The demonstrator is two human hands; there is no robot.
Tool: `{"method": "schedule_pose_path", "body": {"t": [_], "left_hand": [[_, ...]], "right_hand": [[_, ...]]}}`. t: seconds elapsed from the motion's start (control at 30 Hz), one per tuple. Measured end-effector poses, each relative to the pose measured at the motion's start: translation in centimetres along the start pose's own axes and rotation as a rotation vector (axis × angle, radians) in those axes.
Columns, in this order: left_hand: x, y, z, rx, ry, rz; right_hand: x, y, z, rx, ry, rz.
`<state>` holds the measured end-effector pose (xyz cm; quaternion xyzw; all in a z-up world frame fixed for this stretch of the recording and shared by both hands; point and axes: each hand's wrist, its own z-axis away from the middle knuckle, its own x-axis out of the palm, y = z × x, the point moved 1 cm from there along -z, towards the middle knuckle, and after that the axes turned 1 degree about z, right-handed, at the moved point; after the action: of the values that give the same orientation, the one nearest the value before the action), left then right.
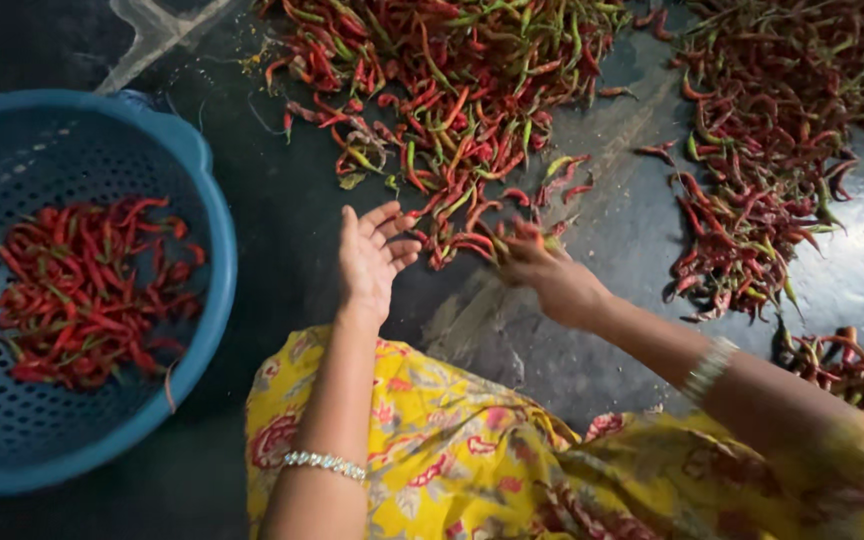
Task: The person sits on the floor and sorts through a large pile of red and green chilies by hand, placing selected items into a blue colander.
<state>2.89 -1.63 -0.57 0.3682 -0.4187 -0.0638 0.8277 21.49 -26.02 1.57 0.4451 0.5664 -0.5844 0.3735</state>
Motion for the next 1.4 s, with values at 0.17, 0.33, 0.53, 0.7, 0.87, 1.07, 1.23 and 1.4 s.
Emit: {"method": "schedule_pose_path", "body": {"t": [0.17, 0.33, 0.53, 0.7, 0.87, 1.07, 1.23, 1.4], "left_hand": [[0.1, -0.4, -0.6, 0.020, 0.006, 0.012], [0.2, -0.8, -1.6, -0.014, 0.063, -0.052], [-0.3, -0.3, -1.2, 0.012, 0.060, -0.053], [0.0, -0.4, -1.6, 0.011, 0.034, -0.054], [0.1, -0.3, -2.2, 0.011, 0.016, -0.089], [1.4, -0.2, 0.1, 0.057, -0.009, 0.030], [3.4, -2.5, 6.8, -0.032, -0.003, 0.192], [3.0, -4.9, 6.9, -0.057, 0.047, 0.100]], "right_hand": [[-3.1, 4.3, 3.0, 0.537, -0.253, -0.152], [-2.8, 12.4, -0.3, 0.641, 0.105, 0.038], [3.7, 9.1, -1.1, 0.249, -0.103, 0.410], [4.5, 1.3, 6.6, 0.035, -0.111, 0.346], [-1.4, 5.3, 10.0, 0.492, -0.099, 0.009], [-2.2, 2.8, 6.6, 0.493, 0.164, -0.115], [2.3, -3.9, 3.2, 0.219, 0.035, 0.091], [4.6, -3.1, 3.2, 0.163, 0.143, 0.047]]}}
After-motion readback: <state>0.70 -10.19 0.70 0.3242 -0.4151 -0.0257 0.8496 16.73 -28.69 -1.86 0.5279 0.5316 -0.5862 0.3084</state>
